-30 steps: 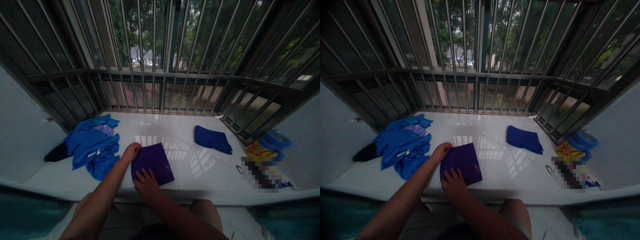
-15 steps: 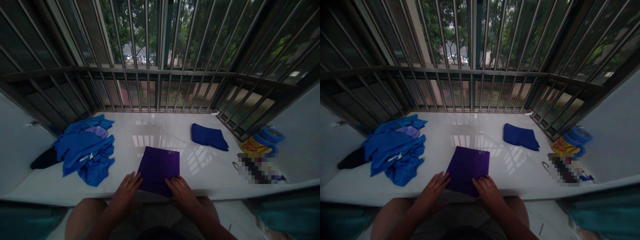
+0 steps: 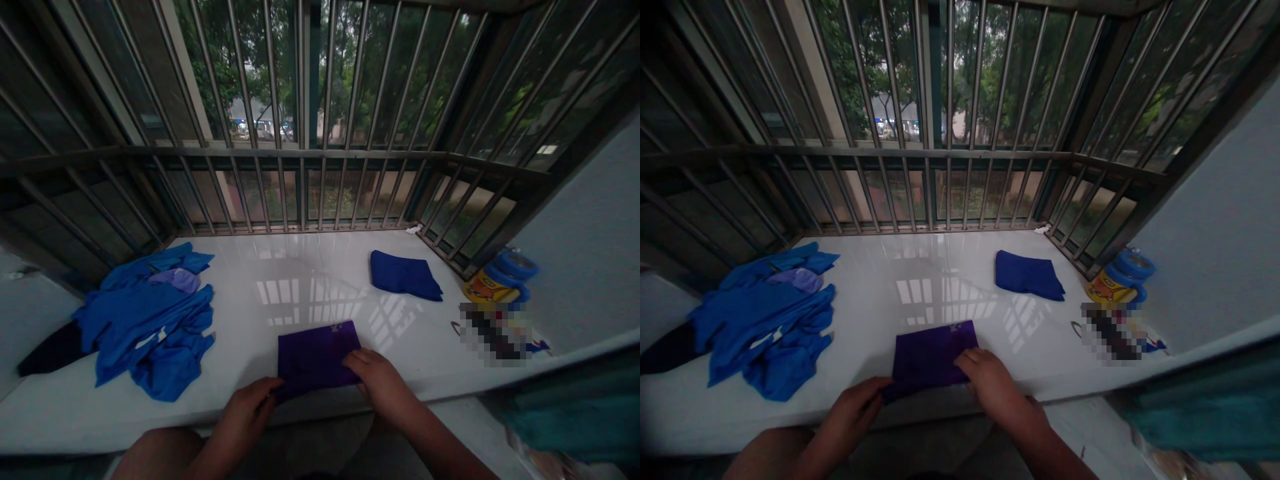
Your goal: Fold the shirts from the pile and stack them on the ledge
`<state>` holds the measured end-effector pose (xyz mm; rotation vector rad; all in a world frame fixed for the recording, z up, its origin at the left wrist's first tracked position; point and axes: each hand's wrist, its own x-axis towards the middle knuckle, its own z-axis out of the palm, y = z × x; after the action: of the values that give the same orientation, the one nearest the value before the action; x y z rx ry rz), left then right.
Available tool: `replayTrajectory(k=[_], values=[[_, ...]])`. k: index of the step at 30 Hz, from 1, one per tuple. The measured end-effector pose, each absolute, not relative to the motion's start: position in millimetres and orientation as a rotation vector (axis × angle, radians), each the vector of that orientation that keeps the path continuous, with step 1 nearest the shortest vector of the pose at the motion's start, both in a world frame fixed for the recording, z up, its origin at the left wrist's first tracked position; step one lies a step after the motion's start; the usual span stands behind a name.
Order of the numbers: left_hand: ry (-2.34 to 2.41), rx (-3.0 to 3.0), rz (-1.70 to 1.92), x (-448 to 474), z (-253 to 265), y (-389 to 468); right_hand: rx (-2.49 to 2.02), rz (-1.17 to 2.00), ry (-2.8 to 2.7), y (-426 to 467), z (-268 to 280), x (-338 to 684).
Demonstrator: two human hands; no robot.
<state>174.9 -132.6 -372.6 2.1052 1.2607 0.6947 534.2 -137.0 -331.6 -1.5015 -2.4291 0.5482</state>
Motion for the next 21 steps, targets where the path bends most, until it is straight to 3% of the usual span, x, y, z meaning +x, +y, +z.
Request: replayTrajectory(k=[3,6,12,17,21], values=[[1.258,1.790,0.457,208.0,-324.1,-97.7,-1.583,0.551,-2.383,-113.3,-297.1,555.7],[1.166,1.673,0.291,253.0,-278.6,-37.6,-1.675,0.358,-2.405,-73.2,-265.6,583.3],[1.122,1.614,0.608,373.9,-223.4,83.5,-1.792,-0.119,-2.263,9.8,-197.0,657.3],[1.017,1.667,0.886,463.1,-213.4,125.6,-1.814,-0.452,-2.004,41.6,-158.9,719.1],[0.959,1.781,0.829,497.7,-242.4,122.7,-1.865,-0.538,-1.916,41.7,-177.3,750.5]])
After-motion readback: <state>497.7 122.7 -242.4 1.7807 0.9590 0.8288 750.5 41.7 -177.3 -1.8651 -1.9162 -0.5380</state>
